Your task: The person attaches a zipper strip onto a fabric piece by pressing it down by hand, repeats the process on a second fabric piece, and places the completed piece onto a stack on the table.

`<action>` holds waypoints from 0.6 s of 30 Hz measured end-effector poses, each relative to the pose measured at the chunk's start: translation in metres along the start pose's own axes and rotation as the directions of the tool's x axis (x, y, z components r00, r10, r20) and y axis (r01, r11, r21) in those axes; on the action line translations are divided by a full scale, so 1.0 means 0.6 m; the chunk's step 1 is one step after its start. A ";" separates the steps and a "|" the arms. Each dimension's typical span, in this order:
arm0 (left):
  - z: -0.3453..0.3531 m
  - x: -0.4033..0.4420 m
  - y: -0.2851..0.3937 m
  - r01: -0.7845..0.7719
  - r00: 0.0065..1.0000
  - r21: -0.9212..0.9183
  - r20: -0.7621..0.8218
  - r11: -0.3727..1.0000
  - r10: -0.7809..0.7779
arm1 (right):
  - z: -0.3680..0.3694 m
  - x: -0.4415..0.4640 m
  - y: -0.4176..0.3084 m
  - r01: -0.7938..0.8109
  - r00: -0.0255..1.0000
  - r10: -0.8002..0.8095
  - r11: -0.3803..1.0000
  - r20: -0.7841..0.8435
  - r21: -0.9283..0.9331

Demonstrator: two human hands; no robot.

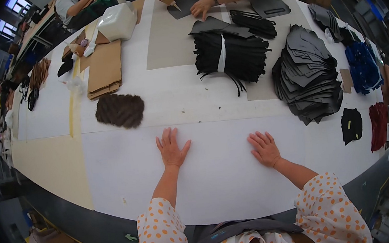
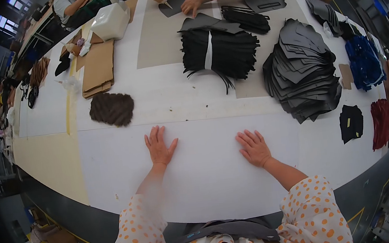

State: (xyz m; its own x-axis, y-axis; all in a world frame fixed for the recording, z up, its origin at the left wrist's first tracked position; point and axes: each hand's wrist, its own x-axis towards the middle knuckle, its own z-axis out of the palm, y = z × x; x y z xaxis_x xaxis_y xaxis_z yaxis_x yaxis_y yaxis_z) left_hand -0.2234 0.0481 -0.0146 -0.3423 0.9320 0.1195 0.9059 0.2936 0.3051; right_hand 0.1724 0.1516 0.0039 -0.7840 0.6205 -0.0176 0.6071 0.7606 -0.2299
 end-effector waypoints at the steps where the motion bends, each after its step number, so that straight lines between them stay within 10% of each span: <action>1: 0.000 -0.001 0.000 0.000 1.000 0.003 0.001 1.000 0.000 | -0.001 -0.001 -0.001 -0.001 1.000 0.001 1.000 0.007 0.003; 18: -0.011 0.003 0.006 -0.001 1.000 -0.007 0.021 1.000 0.001 | -0.003 0.000 0.001 -0.010 0.999 0.010 1.000 0.041 0.009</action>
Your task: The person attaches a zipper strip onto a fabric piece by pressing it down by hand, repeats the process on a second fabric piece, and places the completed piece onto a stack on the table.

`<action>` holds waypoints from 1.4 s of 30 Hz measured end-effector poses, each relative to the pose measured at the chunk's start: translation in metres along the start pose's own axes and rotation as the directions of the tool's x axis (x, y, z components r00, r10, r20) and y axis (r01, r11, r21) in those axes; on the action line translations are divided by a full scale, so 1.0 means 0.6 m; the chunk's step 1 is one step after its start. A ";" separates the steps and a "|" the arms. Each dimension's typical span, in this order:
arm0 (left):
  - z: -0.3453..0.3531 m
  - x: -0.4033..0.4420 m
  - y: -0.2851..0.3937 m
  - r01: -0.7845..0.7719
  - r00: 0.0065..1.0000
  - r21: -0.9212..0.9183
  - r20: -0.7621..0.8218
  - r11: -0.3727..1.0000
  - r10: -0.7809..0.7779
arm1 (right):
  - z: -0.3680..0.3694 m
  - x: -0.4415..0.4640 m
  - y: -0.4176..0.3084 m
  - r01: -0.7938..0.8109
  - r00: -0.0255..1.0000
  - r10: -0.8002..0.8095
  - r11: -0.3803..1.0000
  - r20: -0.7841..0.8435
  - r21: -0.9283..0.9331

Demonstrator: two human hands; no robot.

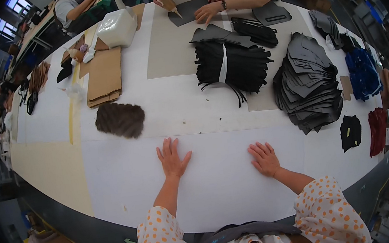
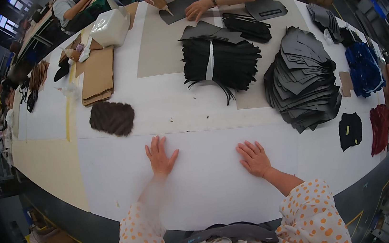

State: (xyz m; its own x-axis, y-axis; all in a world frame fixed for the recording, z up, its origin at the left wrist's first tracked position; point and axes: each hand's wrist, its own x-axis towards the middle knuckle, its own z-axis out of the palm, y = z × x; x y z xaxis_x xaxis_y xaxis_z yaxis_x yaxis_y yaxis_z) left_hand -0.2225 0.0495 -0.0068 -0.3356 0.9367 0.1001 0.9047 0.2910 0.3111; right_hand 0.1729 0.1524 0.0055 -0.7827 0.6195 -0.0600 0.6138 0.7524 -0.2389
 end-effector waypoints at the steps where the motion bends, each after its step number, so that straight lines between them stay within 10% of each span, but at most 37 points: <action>1: -0.001 -0.001 0.000 -0.003 1.000 -0.002 -0.004 1.000 0.003 | 0.001 -0.001 0.000 0.000 1.000 0.000 1.000 -0.001 0.003; 42: 0.009 -0.005 -0.006 0.007 1.000 0.032 0.004 0.999 -0.007 | 0.002 -0.001 -0.001 0.011 1.000 -0.011 1.000 -0.010 -0.011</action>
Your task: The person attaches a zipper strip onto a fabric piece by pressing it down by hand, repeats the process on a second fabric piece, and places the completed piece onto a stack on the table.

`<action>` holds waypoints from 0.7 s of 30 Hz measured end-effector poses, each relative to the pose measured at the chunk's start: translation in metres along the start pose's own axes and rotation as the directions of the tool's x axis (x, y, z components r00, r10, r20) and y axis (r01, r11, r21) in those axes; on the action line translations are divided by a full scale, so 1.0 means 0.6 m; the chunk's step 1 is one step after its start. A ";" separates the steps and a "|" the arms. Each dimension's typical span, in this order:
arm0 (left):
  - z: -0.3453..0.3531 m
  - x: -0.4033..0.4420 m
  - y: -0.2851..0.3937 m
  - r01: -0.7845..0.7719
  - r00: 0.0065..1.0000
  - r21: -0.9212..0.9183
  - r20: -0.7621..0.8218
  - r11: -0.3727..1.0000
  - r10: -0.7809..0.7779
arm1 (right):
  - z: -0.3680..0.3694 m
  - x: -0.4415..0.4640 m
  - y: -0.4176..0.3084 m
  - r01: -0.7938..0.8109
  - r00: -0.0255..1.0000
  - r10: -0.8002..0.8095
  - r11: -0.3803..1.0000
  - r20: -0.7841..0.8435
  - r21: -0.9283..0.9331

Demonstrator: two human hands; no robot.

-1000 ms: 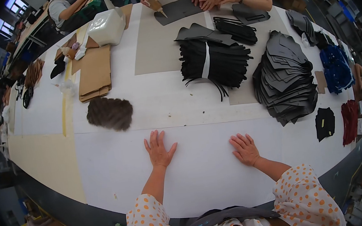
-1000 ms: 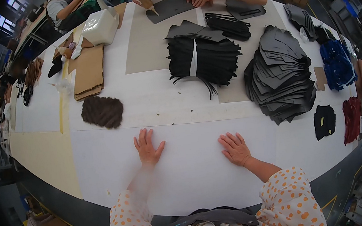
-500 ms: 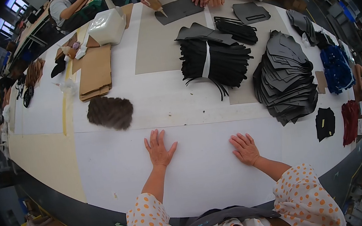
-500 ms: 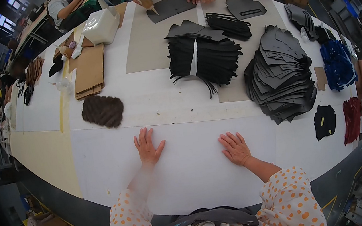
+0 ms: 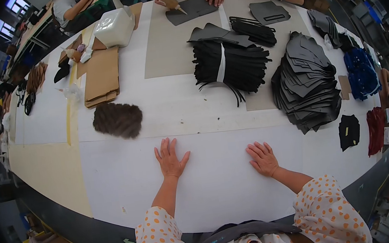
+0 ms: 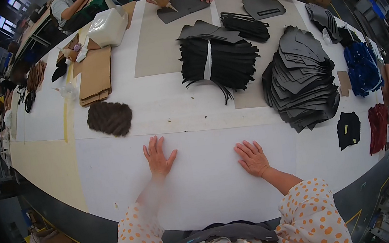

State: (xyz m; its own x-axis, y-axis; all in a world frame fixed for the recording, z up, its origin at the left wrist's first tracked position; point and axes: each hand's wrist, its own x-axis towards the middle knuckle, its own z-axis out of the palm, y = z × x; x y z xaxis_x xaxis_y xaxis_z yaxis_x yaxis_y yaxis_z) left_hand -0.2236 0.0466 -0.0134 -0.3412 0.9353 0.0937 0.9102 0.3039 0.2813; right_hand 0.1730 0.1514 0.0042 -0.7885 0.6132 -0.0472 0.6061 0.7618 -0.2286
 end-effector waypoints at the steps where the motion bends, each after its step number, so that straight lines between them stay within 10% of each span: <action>1: 0.001 0.000 -0.001 -0.002 1.000 -0.002 -0.003 1.000 0.002 | 0.000 0.000 0.000 0.001 1.000 -0.001 1.000 -0.001 0.001; 21: 0.000 0.000 -0.001 -0.013 1.000 0.005 -0.004 1.000 0.013 | -0.002 0.001 -0.001 -0.001 1.000 0.001 1.000 0.002 -0.001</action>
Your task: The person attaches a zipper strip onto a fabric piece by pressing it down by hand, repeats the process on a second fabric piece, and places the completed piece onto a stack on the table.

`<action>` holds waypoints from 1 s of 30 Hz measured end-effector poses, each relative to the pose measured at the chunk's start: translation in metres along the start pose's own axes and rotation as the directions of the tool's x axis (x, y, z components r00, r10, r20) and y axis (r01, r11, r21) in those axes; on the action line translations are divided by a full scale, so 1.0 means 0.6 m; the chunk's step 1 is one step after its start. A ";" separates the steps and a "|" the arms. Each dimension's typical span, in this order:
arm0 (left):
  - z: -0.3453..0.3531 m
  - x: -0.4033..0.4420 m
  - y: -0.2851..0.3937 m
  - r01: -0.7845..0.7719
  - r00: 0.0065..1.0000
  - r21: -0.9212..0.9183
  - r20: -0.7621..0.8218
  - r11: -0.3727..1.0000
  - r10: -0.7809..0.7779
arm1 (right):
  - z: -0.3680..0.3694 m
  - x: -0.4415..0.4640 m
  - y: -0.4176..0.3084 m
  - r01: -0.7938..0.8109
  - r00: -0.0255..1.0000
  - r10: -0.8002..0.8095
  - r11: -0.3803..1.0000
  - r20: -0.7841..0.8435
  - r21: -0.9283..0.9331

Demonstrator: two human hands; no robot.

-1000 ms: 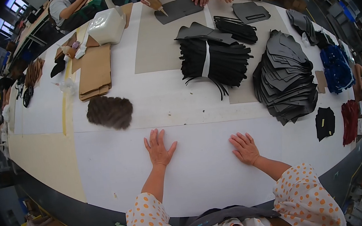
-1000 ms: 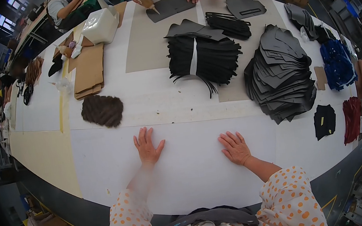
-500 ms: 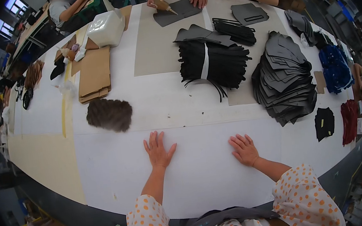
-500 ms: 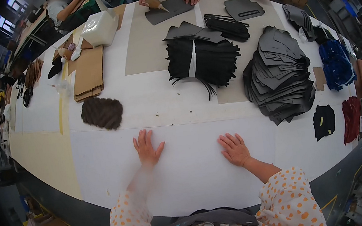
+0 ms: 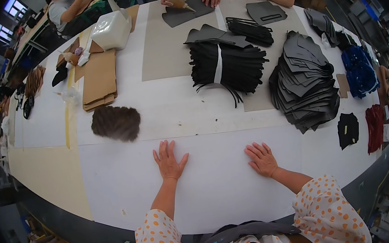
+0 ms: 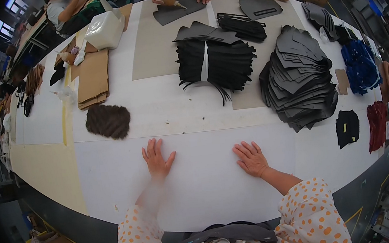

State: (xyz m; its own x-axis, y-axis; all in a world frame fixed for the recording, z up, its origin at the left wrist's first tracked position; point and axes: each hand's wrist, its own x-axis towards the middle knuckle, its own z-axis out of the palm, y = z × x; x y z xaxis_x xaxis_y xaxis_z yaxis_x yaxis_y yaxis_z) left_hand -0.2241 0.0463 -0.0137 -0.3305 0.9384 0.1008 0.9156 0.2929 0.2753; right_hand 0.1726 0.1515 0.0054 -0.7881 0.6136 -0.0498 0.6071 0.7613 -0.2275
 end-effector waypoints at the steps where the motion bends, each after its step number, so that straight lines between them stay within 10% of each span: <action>1: 0.000 0.000 0.000 0.000 1.000 0.000 0.001 1.000 0.000 | 0.000 0.000 0.000 0.000 1.000 0.000 1.000 0.000 -0.002; 30: -0.010 0.000 0.004 0.006 1.000 -0.039 0.001 0.999 -0.006 | -0.002 0.000 -0.002 0.007 1.000 -0.007 1.000 -0.007 -0.031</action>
State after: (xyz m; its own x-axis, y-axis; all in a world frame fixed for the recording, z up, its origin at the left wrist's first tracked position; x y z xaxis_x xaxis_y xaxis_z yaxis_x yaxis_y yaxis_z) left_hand -0.2234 0.0457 -0.0073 -0.3359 0.9368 0.0978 0.9039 0.2915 0.3130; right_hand 0.1722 0.1509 0.0069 -0.7917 0.6095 -0.0418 0.6045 0.7716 -0.1980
